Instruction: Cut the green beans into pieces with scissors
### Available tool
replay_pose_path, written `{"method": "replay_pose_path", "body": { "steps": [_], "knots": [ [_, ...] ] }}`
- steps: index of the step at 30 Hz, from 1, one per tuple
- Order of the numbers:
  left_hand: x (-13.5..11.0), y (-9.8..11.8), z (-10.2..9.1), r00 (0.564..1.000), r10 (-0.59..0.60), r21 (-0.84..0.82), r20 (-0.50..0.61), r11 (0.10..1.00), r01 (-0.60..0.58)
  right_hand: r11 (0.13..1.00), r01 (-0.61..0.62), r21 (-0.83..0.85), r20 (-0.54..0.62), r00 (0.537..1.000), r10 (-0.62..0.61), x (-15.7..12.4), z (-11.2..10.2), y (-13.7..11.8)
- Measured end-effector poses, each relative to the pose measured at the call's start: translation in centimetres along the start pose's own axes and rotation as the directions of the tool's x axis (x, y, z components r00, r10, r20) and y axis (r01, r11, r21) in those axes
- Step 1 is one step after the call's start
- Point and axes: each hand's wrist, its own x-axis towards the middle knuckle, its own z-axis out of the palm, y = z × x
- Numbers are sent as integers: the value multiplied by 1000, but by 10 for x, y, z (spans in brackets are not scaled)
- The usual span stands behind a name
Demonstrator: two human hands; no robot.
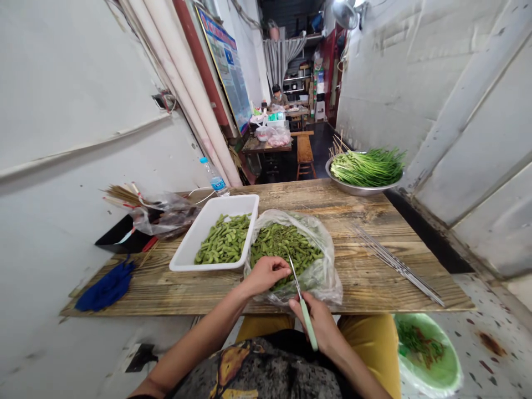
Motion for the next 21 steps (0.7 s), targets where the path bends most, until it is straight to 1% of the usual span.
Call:
{"method": "replay_pose_path", "body": {
  "steps": [2, 4, 5, 7, 9, 12, 15, 17, 21],
  "knots": [
    [0, 0, -1, 1000, -31, -107, -1, 994, 31, 1000, -18, 7, -7, 1000, 18, 0, 0, -2],
    [0, 0, -1, 995, -95, -267, 30, 959, 99, 999, -24, 21, -11, 1000, 24, 0, 0, -1],
    [0, 0, -2, 989, -133, -357, 67, 922, 148, 999, -22, 36, -9, 1000, 23, 1, 0, 0],
    [-1, 2, -1, 970, -192, -517, 150, 821, 243, 997, -1, 77, -15, 1000, 2, 2, 1, 3],
    [-2, 3, 1, 961, -209, -619, 180, 735, 276, 992, 20, 127, -34, 999, -16, 2, 1, 5],
    [-2, 4, 6, 967, -220, -698, 126, 673, 244, 981, 7, 194, -31, 1000, -1, 2, 3, 3],
    [-2, 2, 13, 971, -229, -741, 67, 641, 202, 977, -18, 210, -2, 1000, 19, 0, 4, -1],
    [-3, 1, 16, 974, -221, -748, 56, 636, 187, 980, -22, 199, -1, 1000, 23, 0, 5, -3],
    [-6, 0, 22, 978, -203, -736, 51, 654, 174, 981, -16, 192, -13, 1000, 19, 1, 5, -1]
  ]
}}
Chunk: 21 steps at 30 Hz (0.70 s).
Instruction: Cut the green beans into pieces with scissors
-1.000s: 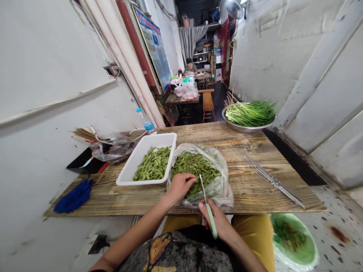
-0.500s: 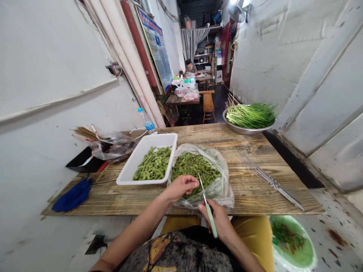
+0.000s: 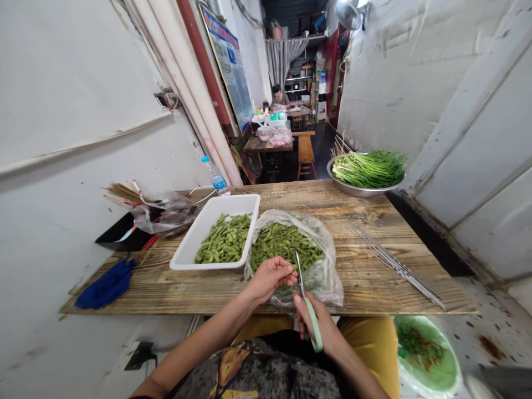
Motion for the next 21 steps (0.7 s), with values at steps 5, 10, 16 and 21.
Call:
{"method": "replay_pose_path", "body": {
  "steps": [5, 10, 16, 21],
  "knots": [
    [0, -5, 0, 1000, 11, 38, 6, 999, -11, 998, -47, -32, -25, 999, 46, 2, -1, 7],
    [3, 31, -41, 812, 493, 462, -313, 826, -324, 1000, -25, -2, -55, 998, 24, 3, -7, 12],
    [3, 71, -77, 458, 888, 998, -45, 58, -16, 998, 9, 69, -50, 999, -6, 5, -11, 16],
    [26, 33, -40, 750, 530, 909, 396, -340, -240, 998, -6, 66, -51, 999, 10, 8, -8, 20]
  ]
}}
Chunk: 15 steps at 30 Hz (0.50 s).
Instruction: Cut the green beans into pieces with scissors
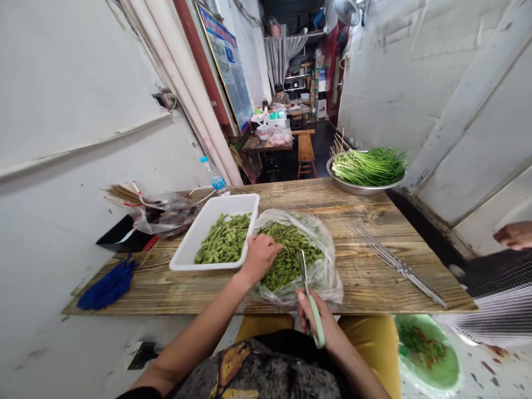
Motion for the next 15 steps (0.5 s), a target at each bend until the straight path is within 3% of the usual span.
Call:
{"method": "replay_pose_path", "body": {
  "steps": [3, 7, 11, 15],
  "knots": [
    [9, 15, 20, 990, 82, 98, 112, 991, -93, 1000, -10, -22, -1, 1000, 10, -4, 1, -5],
    [16, 14, 19, 993, 26, 82, 118, 996, -36, 999, -9, -42, 8, 1000, 10, -11, -1, -11],
    [11, 13, 5, 992, -113, -260, 55, 958, 124, 998, -4, -59, 25, 1000, 5, -9, -2, -10],
    [-2, 18, 9, 939, -285, -659, 194, 671, 340, 994, 7, -110, 58, 998, 0, -6, 1, -10]
  ]
}}
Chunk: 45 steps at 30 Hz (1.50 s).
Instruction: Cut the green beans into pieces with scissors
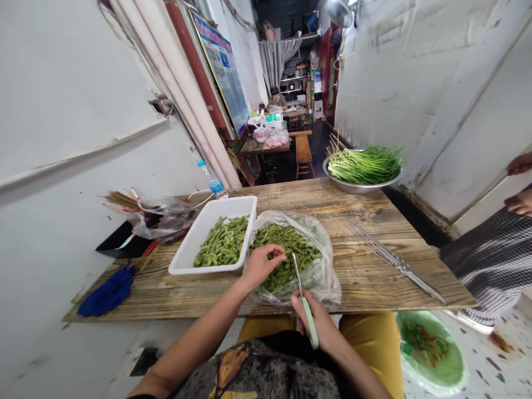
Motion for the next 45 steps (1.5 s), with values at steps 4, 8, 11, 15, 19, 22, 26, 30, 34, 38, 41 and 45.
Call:
{"method": "replay_pose_path", "body": {
  "steps": [4, 8, 11, 15, 19, 22, 26, 30, 34, 38, 41, 45],
  "knots": [
    [-8, -5, 11, 987, -153, -186, 46, 969, 159, 999, 30, -43, 19, 999, -29, 1, 2, -2],
    [-9, -2, 10, 984, -154, -142, 95, 976, 166, 995, 52, -85, 25, 998, -50, 2, -1, -3],
    [-10, -1, 9, 983, -119, -153, 139, 978, 140, 997, 46, -68, 5, 999, -46, 5, -1, 0],
    [-12, -4, 13, 972, -158, -210, 173, 958, 194, 1000, 17, 15, -53, 998, -17, 12, 0, 6],
    [-13, -6, 16, 976, -165, -270, 142, 942, 199, 999, 29, -31, -56, 998, -31, 12, 0, 3],
    [-13, -3, 13, 976, -142, -308, 164, 933, 188, 990, 56, -126, -42, 997, -62, 7, -3, -6],
    [-14, 2, 8, 971, -156, -297, 179, 933, 205, 988, 47, -145, -47, 997, -54, 4, -4, -10],
    [-14, 3, 10, 942, -238, -447, 237, 834, 323, 994, 18, -109, -37, 999, -22, 6, -2, -2],
    [-13, 3, 11, 899, -325, -696, 293, 573, 434, 1000, -3, -18, -34, 999, 2, 8, -1, 2],
    [-14, 7, 10, 894, -348, -798, 282, 432, 420, 999, -4, 43, -35, 999, 6, 6, 3, -4],
    [-17, 12, 12, 888, -374, -820, 269, 394, 414, 998, -14, 61, -12, 1000, 15, 3, 6, -9],
    [-21, 16, 16, 887, -380, -813, 262, 409, 415, 998, -26, 61, -10, 1000, 27, 3, 6, -10]
  ]
}}
